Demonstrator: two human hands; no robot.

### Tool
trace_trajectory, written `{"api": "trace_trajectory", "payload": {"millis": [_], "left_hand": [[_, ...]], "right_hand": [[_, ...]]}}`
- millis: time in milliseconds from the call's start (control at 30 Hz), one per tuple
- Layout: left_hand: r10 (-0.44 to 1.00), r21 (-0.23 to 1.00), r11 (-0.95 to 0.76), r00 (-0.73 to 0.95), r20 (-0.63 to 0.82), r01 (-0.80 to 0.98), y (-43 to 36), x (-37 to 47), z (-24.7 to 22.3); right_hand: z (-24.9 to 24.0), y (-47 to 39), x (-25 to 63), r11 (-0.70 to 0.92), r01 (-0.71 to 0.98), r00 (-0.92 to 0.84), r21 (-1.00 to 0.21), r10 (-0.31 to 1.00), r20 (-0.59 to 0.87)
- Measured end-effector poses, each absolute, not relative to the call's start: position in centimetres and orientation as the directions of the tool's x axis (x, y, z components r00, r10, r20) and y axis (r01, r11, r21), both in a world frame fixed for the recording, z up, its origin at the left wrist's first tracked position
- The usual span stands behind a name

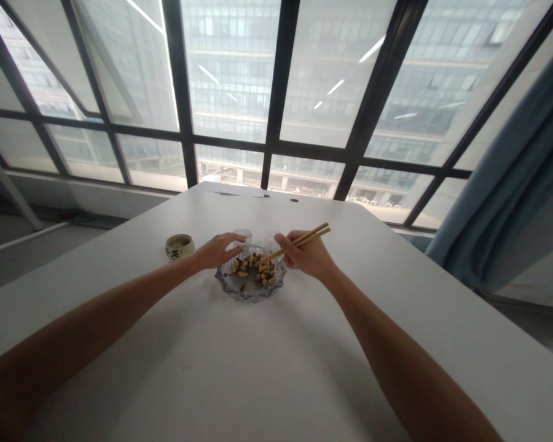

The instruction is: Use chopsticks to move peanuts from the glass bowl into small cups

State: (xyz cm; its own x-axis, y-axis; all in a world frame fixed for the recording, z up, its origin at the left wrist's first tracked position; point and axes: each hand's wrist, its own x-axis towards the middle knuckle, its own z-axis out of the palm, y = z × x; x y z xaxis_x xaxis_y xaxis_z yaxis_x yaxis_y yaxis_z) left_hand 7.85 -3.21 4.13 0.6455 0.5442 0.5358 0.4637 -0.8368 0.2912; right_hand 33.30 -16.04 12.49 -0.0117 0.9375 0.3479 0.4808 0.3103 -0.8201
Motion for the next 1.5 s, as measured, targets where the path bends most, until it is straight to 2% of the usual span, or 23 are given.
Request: {"api": "trace_trajectory", "payload": {"millis": [100, 233, 467, 567, 700, 833, 1033, 1300, 1500], "left_hand": [[0.524, 0.272, -0.848, 0.646, 0.554, 0.454, -3.0, 7.9, 3.9], [0.511, 0.258, -0.855, 0.642, 0.572, 0.45, -2.8, 8.0, 3.8], [0.5, 0.26, -0.861, 0.636, 0.588, 0.437, -2.8, 8.0, 3.8], [0.5, 0.26, -0.861, 0.637, 0.586, 0.437, -2.8, 8.0, 3.7], [0.507, 0.257, -0.857, 0.638, 0.58, 0.447, -2.9, 8.1, 3.7], [0.508, 0.244, -0.854, 0.637, 0.58, 0.458, -2.8, 8.1, 3.6], [0.5, 0.235, -0.858, 0.642, 0.582, 0.456, -2.7, 8.1, 3.4], [0.5, 0.23, -0.857, 0.635, 0.589, 0.462, -2.8, 8.1, 3.4], [0.565, 0.245, -0.809, 0.592, 0.575, 0.534, -2.9, 8.1, 3.3]], "right_hand": [[13.4, -16.6, 33.5, 0.276, 0.466, -0.049, -0.841, 0.957, 0.287], [12.8, -17.0, 32.5, 0.241, 0.48, -0.228, -0.844, 0.963, 0.146], [11.5, -15.9, 32.7, 0.355, 0.515, -0.134, -0.78, 0.932, 0.335], [12.8, -16.4, 33.4, 0.305, 0.485, -0.117, -0.82, 0.952, 0.284], [13.6, -16.9, 33.6, 0.25, 0.546, -0.209, -0.799, 0.965, 0.159], [12.8, -16.3, 33.8, 0.312, 0.559, -0.154, -0.769, 0.949, 0.273], [11.7, -15.0, 34.2, 0.351, 0.455, 0.068, -0.818, 0.903, 0.425], [9.2, -14.1, 33.1, 0.322, 0.432, 0.076, -0.843, 0.918, 0.389], [10.2, -14.3, 33.9, 0.362, 0.42, 0.106, -0.832, 0.891, 0.441]]}}
